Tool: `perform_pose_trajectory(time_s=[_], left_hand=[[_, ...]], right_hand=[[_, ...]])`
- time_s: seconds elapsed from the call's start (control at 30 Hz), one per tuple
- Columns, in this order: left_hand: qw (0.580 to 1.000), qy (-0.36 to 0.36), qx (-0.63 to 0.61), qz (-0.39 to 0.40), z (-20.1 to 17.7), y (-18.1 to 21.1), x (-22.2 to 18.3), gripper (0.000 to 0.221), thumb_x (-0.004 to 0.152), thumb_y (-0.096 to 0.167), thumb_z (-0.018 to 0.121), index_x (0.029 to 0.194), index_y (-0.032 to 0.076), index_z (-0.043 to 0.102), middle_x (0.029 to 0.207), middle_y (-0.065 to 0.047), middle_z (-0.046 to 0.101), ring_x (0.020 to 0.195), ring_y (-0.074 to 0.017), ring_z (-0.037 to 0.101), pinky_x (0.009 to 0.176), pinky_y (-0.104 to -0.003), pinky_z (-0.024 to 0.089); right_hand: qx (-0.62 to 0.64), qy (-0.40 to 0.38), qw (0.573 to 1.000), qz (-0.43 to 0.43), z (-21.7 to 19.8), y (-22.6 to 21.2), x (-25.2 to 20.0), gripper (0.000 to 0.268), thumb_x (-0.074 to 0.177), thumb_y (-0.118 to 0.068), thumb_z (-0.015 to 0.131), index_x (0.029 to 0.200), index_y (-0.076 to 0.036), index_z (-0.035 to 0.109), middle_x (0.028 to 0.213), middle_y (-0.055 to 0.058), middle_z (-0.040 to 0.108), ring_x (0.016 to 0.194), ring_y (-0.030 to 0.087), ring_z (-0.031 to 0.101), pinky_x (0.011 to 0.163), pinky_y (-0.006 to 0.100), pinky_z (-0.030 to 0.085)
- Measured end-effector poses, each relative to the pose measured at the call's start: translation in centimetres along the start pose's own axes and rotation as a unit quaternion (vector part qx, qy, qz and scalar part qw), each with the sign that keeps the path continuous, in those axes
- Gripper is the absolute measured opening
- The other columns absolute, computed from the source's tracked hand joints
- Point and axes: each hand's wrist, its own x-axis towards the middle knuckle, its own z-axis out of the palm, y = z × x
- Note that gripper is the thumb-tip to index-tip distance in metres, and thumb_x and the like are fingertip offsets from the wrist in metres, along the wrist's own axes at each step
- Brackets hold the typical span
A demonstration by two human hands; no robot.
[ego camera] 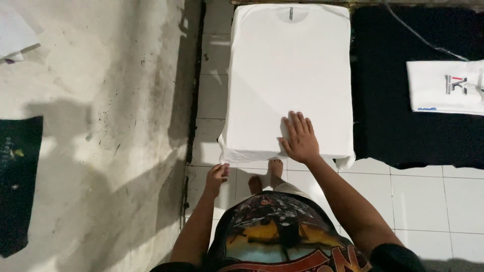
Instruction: A person carefully smooths out and folds a white t-shirt on a flat printing platen.
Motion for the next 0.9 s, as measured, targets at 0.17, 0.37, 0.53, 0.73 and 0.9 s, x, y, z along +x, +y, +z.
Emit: perform_pose_trajectory(time_s=[0.17,0.37,0.53,0.73,0.9], left_hand=[[0.937,0.244,0.119,0.219,-0.3,-1.5,1.9,0.041,0.104,0.042,0.058,0.122,0.005,0.061,0.103,-0.013,0.063,0.096,-0.0268,0.060,0.088,-0.043,0.048],[0.789,0.227,0.254,0.511,8.9,13.7,-4.1,0.044,0.096,0.032,0.066,0.133,0.011,0.055,0.140,-0.013,0.049,0.131,-0.0357,0.046,0.110,-0.054,0.034],[0.748,0.017,0.446,0.492,15.4,19.3,-4.2,0.062,0.098,0.029,0.059,0.152,0.003,0.043,0.157,-0.026,0.038,0.146,-0.0471,0.033,0.116,-0.062,0.025],[0.714,-0.014,0.600,0.361,15.2,21.0,-2.6,0.078,0.100,0.047,0.053,0.162,0.005,0.028,0.169,-0.020,0.022,0.157,-0.0402,0.014,0.124,-0.061,0.006],[0.771,0.035,0.578,0.265,10.5,20.9,-2.4,0.095,0.100,0.059,0.047,0.162,-0.005,0.013,0.166,-0.034,0.012,0.152,-0.0557,0.007,0.117,-0.072,0.005]], right_hand=[[-0.007,-0.025,1.000,0.002,-0.2,-0.5,0.2,0.077,0.103,-0.062,0.025,0.167,-0.018,0.017,0.170,0.020,0.018,0.158,0.040,0.013,0.126,0.059,0.009],[-0.018,-0.043,0.999,-0.003,-0.9,-0.8,0.4,0.086,0.102,-0.069,0.020,0.167,-0.014,0.009,0.171,0.022,0.010,0.158,0.042,0.007,0.124,0.062,0.005],[-0.022,-0.075,0.997,-0.005,-0.5,-0.1,0.6,0.089,0.102,-0.070,0.019,0.167,-0.011,0.005,0.171,0.024,0.006,0.158,0.042,0.003,0.123,0.063,0.006],[-0.010,-0.104,0.992,0.074,-2.6,4.9,-0.4,0.090,0.102,-0.069,0.020,0.165,-0.005,0.012,0.171,0.022,0.012,0.158,0.040,0.008,0.127,0.055,0.007],[-0.001,0.003,0.983,0.185,-2.0,12.0,-5.0,0.092,0.100,-0.065,0.036,0.163,0.001,0.019,0.169,0.026,0.018,0.154,0.049,0.018,0.125,0.060,0.019]])
